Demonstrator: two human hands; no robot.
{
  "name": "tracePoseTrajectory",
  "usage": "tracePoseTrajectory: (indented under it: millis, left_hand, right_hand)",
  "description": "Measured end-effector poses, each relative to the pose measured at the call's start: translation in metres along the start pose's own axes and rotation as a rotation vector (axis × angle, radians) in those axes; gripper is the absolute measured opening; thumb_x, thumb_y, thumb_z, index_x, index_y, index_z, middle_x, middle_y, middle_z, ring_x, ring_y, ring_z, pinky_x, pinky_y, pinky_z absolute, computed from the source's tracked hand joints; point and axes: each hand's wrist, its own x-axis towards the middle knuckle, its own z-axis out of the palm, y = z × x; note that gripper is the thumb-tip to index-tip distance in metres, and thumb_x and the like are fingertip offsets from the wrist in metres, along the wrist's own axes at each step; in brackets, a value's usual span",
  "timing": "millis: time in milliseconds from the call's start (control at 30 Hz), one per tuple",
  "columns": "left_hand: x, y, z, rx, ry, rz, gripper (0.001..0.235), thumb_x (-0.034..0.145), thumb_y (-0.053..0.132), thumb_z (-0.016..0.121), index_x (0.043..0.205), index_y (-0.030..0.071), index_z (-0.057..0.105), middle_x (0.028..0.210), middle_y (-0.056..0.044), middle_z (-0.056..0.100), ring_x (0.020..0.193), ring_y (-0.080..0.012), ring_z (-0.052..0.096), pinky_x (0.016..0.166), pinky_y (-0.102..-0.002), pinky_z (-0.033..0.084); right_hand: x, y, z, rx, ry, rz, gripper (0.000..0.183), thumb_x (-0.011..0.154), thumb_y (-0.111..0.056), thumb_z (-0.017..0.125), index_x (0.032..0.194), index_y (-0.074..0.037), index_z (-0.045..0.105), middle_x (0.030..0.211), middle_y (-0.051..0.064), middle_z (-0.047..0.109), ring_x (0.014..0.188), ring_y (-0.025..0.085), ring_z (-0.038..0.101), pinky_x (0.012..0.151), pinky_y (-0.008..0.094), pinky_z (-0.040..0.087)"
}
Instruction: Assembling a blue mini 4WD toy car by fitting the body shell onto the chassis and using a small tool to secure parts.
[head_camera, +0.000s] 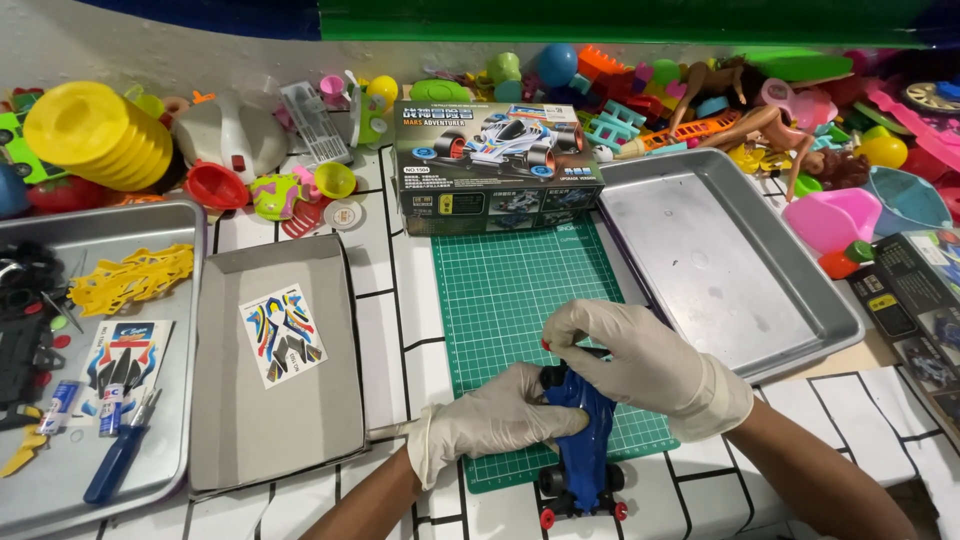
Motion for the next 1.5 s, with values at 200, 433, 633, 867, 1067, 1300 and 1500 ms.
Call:
tracePoseTrajectory:
  millis: [200,433,633,867,1067,1300,1500]
  left_hand:
    - [0.008,-0.006,0.001,-0.008,-0.030,0.199,0.035,0.085,0.033,0.075,0.068,0.017,0.049,0.064,0.003,0.053,0.059,-0.0101,0.045,0.061,-0.026,0.036]
    - [0.012,-0.012,0.000,-0.066,-0.093,0.321,0.040,0.089,0.030,0.073,0.061,0.020,0.046,0.057,0.007,0.046,0.052,-0.0079,0.039,0.060,-0.024,0.034]
    - [-0.002,0.003,0.002,0.000,-0.006,0.116,0.037,0.082,0.038,0.075,0.079,0.017,0.045,0.066,0.004,0.045,0.063,-0.0101,0.040,0.066,-0.027,0.034]
    - [0.009,-0.009,0.002,-0.079,-0.077,0.302,0.043,0.091,0.026,0.072,0.058,0.019,0.045,0.054,0.007,0.046,0.049,-0.0074,0.037,0.056,-0.023,0.032]
    - [0.004,-0.002,0.003,-0.032,-0.035,0.223,0.028,0.087,0.027,0.072,0.068,0.013,0.056,0.067,0.002,0.059,0.063,-0.0114,0.055,0.068,-0.025,0.044]
    - [0.013,-0.010,0.006,-0.110,-0.089,0.332,0.025,0.092,0.023,0.070,0.072,0.010,0.063,0.068,-0.001,0.063,0.063,-0.0111,0.059,0.065,-0.024,0.048]
    - [0.015,-0.015,0.010,-0.169,-0.084,0.426,0.042,0.093,0.023,0.066,0.059,0.018,0.042,0.055,0.006,0.037,0.052,-0.0076,0.028,0.054,-0.027,0.023]
  right_hand:
    - [0.001,0.000,0.001,-0.106,-0.065,0.007,0.013,0.098,-0.004,0.060,0.095,-0.014,0.051,0.089,0.002,0.064,0.074,0.019,0.065,0.065,0.031,0.052]
    - [0.004,-0.003,-0.002,-0.045,-0.040,-0.019,0.015,0.095,-0.002,0.064,0.097,-0.013,0.054,0.091,0.002,0.069,0.077,0.018,0.068,0.068,0.029,0.056]
    - [-0.003,0.005,-0.003,-0.057,-0.033,-0.153,0.020,0.095,0.005,0.061,0.109,-0.009,0.055,0.101,0.005,0.068,0.088,0.022,0.071,0.075,0.032,0.059]
    - [0.003,0.002,-0.002,-0.194,-0.045,-0.218,0.015,0.096,0.005,0.055,0.099,-0.008,0.048,0.090,0.006,0.061,0.077,0.024,0.065,0.065,0.034,0.056]
    - [-0.001,0.020,0.003,-0.271,-0.166,-0.220,0.008,0.100,-0.002,0.050,0.098,-0.009,0.048,0.092,0.008,0.059,0.075,0.025,0.058,0.061,0.037,0.050]
    - [0.004,-0.007,0.008,-0.281,-0.134,0.111,0.011,0.095,-0.004,0.053,0.090,-0.013,0.047,0.080,0.002,0.059,0.061,0.020,0.053,0.053,0.034,0.044]
    - [0.011,-0.018,0.012,-0.167,-0.037,0.442,0.019,0.095,-0.006,0.054,0.080,-0.016,0.046,0.074,-0.002,0.056,0.065,0.016,0.056,0.062,0.032,0.048]
